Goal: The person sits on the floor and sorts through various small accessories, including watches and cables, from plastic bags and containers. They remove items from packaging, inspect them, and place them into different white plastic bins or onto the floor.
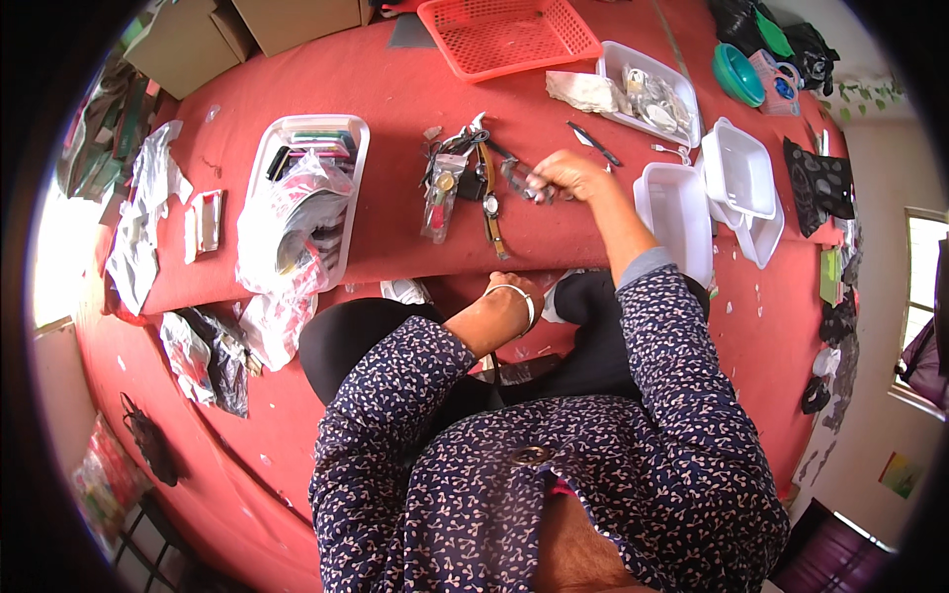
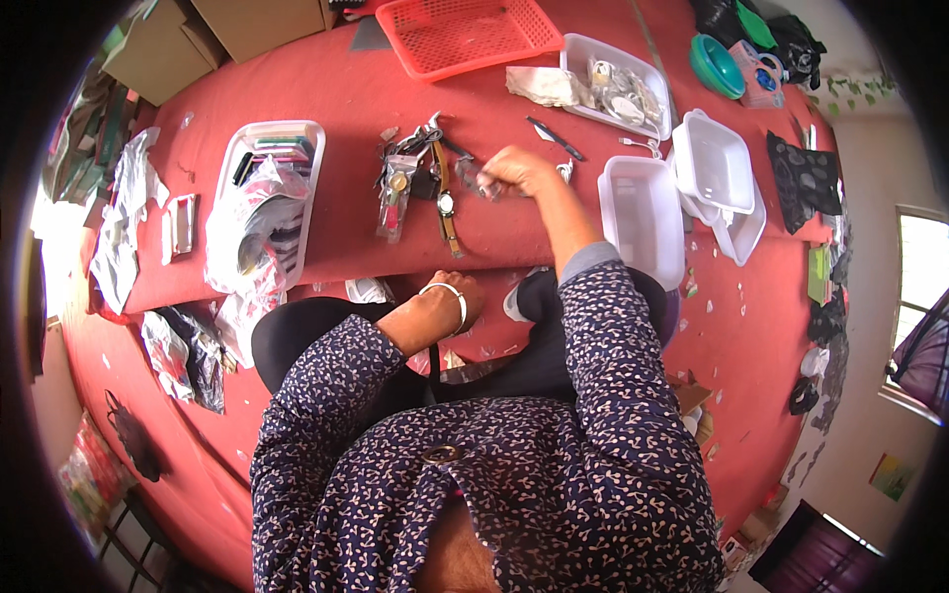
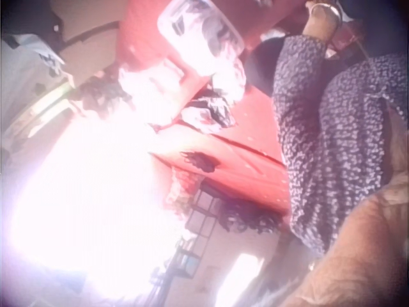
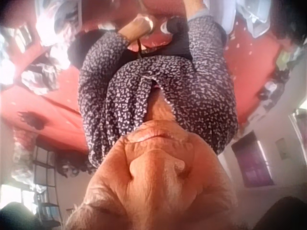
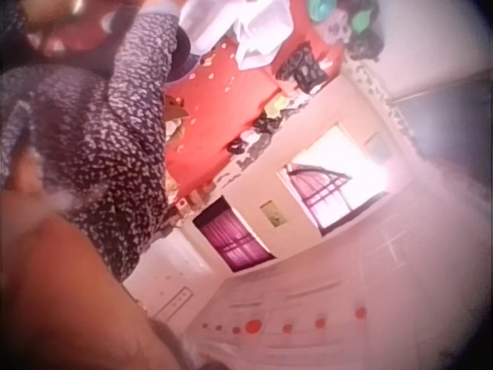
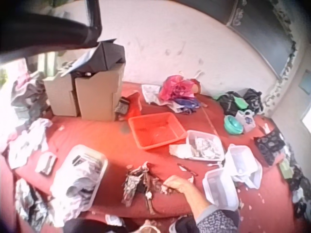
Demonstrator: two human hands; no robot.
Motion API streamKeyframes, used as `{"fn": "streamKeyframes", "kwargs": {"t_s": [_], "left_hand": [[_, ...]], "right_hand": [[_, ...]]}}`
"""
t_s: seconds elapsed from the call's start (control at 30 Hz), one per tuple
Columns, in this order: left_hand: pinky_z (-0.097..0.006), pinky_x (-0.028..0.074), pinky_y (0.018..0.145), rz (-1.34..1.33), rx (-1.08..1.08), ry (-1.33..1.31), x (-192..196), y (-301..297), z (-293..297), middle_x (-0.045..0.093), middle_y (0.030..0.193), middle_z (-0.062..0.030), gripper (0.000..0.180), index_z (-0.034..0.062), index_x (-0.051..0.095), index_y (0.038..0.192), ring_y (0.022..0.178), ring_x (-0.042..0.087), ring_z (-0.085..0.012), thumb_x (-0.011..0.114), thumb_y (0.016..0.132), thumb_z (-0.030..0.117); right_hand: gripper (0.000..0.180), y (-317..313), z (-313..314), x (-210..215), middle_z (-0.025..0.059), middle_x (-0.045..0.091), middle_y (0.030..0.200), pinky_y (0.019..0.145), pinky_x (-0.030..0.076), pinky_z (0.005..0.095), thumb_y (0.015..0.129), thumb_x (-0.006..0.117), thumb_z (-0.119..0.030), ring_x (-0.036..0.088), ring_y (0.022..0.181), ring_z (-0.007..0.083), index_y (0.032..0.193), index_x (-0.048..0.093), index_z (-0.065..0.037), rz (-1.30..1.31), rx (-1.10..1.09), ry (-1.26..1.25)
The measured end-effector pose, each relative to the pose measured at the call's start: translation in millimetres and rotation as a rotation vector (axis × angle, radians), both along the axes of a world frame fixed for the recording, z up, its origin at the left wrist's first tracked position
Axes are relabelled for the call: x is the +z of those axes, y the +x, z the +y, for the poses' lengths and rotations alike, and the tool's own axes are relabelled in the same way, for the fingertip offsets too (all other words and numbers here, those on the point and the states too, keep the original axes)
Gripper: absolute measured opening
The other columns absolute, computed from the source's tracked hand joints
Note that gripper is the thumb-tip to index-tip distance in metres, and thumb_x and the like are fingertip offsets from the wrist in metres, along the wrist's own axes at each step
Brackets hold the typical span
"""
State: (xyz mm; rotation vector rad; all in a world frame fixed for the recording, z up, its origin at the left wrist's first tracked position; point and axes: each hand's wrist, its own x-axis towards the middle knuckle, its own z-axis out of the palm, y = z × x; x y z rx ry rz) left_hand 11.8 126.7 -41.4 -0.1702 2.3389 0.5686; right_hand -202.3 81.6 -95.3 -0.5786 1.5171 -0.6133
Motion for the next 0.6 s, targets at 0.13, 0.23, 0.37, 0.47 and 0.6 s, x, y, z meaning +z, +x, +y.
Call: {"fn": "streamKeyframes", "kwargs": {"t_s": [0.13,0.23,0.37,0.47,0.6], "left_hand": [[-0.037,0.046,0.074,0.022,0.011,0.001,5,2,-2,0.060,0.098,-0.0142,0.024,0.0042,0.061,0.096,0.091,0.059,-0.0267,0.059,0.074,0.014],[-0.037,0.046,0.075,0.038,0.029,0.005,9,1,-2,0.060,0.100,-0.0139,0.025,0.0044,0.060,0.097,0.092,0.059,-0.0267,0.059,0.074,0.014],[-0.037,0.045,0.075,0.030,-0.035,0.028,0,-2,-3,0.059,0.100,-0.0140,0.027,0.0041,0.060,0.097,0.092,0.058,-0.0266,0.061,0.073,0.015],[-0.036,0.045,0.075,0.044,-0.002,-0.023,-1,-2,0,0.059,0.100,-0.0138,0.026,0.0035,0.060,0.097,0.092,0.058,-0.0264,0.061,0.072,0.014],[-0.036,0.045,0.076,0.005,-0.034,-0.032,1,-4,-1,0.059,0.101,-0.0137,0.027,0.0033,0.060,0.098,0.095,0.057,-0.0264,0.060,0.072,0.013]], "right_hand": [[0.008,-33,-6,23,0.0010,0.061,0.063,0.040,0.032,0.0199,0.072,0.061,-0.017,0.051,0.047,0.0061,0.076,0.061,-0.010,-0.014,-0.355,-0.291],[0.012,-43,-10,23,0.0021,0.061,0.065,0.043,0.038,0.0213,0.072,0.063,-0.014,0.056,0.055,0.0079,0.081,0.060,-0.006,0.303,-0.341,-0.415],[0.021,-25,-19,-4,0.0131,0.063,0.073,0.060,0.046,0.0342,0.072,0.063,-0.020,0.061,0.069,0.0236,0.082,0.060,-0.001,1.237,-0.323,-0.381],[0.018,-29,-3,-35,0.0146,0.062,0.079,0.069,0.045,0.0401,0.077,0.054,-0.023,0.058,0.079,0.0309,0.081,0.062,-0.008,1.497,-0.207,-0.261],[0.016,-21,0,-51,0.0132,0.062,0.080,0.069,0.045,0.0398,0.072,0.053,-0.019,0.059,0.079,0.0299,0.082,0.062,-0.013,1.311,-0.147,-0.142]]}}
